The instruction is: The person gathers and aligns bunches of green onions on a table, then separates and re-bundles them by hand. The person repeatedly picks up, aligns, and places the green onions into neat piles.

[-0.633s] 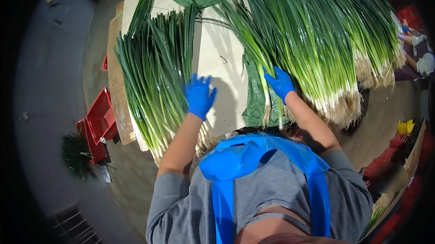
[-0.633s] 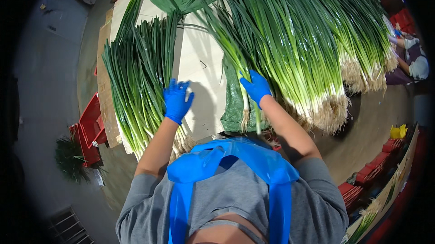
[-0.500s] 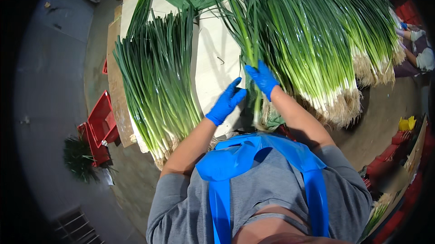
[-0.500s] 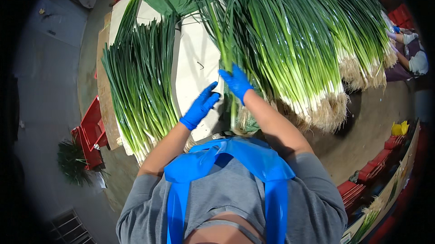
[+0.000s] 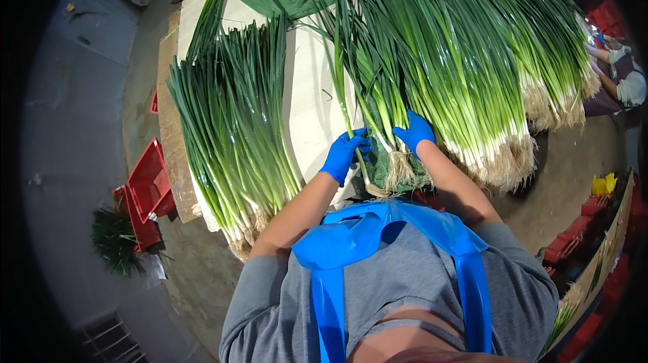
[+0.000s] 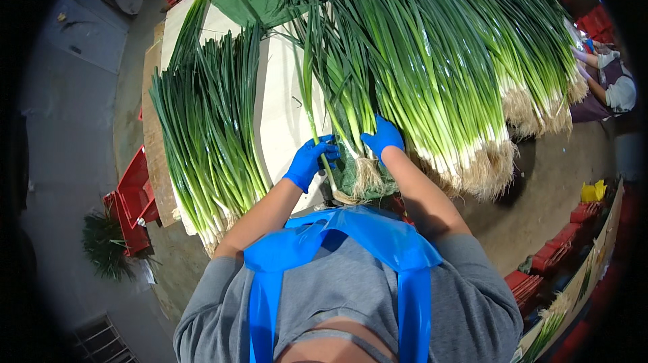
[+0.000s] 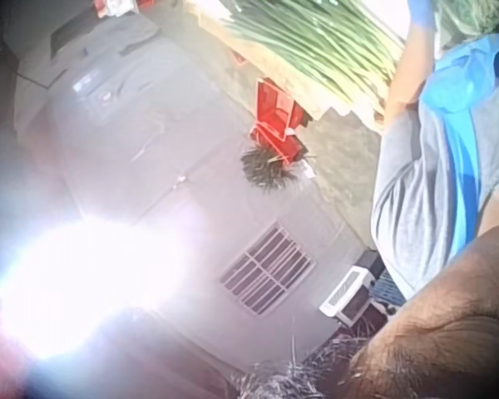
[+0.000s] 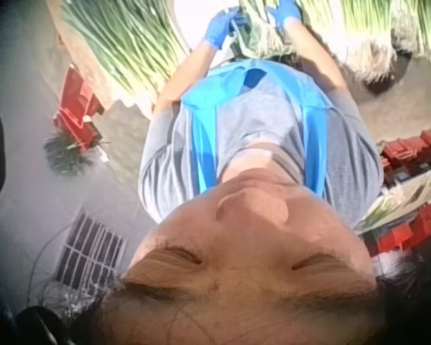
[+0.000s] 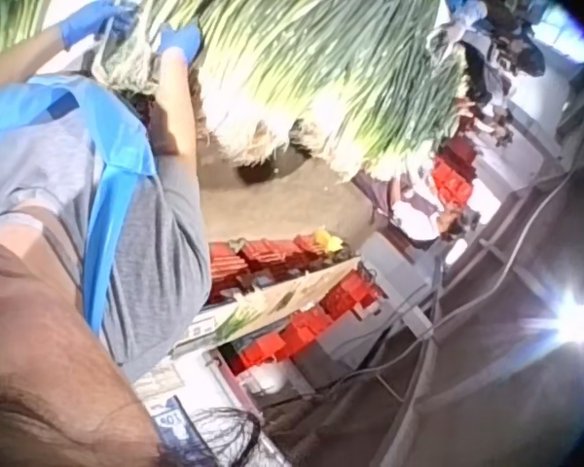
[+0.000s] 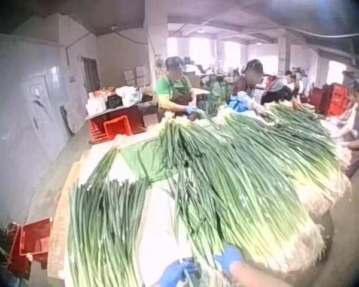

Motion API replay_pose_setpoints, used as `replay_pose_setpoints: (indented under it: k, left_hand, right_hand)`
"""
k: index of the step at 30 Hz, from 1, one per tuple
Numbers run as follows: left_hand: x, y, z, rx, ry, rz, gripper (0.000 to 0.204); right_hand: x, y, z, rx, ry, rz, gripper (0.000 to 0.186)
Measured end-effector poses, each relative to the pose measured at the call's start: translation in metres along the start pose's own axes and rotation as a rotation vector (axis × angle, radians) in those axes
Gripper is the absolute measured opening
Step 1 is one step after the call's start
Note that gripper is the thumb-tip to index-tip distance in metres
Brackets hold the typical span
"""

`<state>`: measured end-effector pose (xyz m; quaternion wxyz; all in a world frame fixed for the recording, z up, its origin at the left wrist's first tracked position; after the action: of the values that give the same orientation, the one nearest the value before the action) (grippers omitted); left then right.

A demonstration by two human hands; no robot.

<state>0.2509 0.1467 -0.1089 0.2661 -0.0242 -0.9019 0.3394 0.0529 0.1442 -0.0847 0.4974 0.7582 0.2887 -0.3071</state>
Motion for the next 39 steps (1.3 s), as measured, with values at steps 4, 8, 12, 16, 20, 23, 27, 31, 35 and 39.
replay_pose_setpoints:
  k: [4, 8, 12, 16, 20, 23, 27, 31, 35, 39]
  left_hand:
    - [0.016, 0.009, 0.018, -0.104, 0.051, 0.088, 0.028]
    - [0.035, 0.013, 0.029, -0.086, 0.135, -0.064, 0.027]
    - [0.044, 0.007, 0.026, -0.08, 0.139, -0.152, 0.027]
    - [0.041, 0.01, 0.03, -0.049, 0.183, -0.115, 0.028]
    - [0.058, 0.0, 0.005, -0.058, 0.346, -0.126, 0.029]
    - [0.06, 0.003, -0.003, -0.027, 0.365, -0.085, 0.026]
    - [0.052, 0.01, -0.005, -0.027, 0.339, -0.039, 0.023]
    - [0.047, 0.011, -0.009, -0.044, 0.289, 0.062, 0.027]
    - [0.026, 0.014, -0.004, -0.078, 0.088, 0.072, 0.037]
    - [0.022, -0.002, 0.006, -0.053, 0.133, -0.131, 0.035]
  right_hand:
    - [0.017, 0.011, 0.007, -0.081, 0.086, 0.492, 0.041]
    - [0.043, 0.007, 0.007, -0.08, 0.208, 0.445, 0.035]
    - [0.039, 0.001, -0.001, -0.066, 0.146, 0.353, 0.048]
    - [0.002, 0.02, -0.02, -0.184, -0.165, 0.271, 0.052]
    - [-0.036, 0.047, -0.032, -0.222, -0.343, 0.368, 0.046]
    - [0.002, 0.06, -0.007, -0.183, -0.002, 0.654, 0.036]
    - [0.037, 0.062, 0.0, 0.016, 0.169, 0.74, 0.027]
    - [0.032, 0.057, -0.006, 0.022, 0.037, 0.699, 0.021]
    - [0.004, 0.083, -0.029, -0.202, -0.15, 0.241, 0.023]
    - [0.012, 0.117, -0.074, -0.543, -0.097, 0.184, 0.028]
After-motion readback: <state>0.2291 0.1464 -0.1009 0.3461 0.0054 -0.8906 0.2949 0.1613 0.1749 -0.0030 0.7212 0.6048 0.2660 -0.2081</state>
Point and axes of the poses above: each hand's wrist, its own z-axis towards the middle knuckle, its own x-axis out of the palm, y = z × x, the point moved 10 cm from there along z, towards the middle knuckle, and after that the axes turned 9 degrees about -x, right-handed, at the moved point
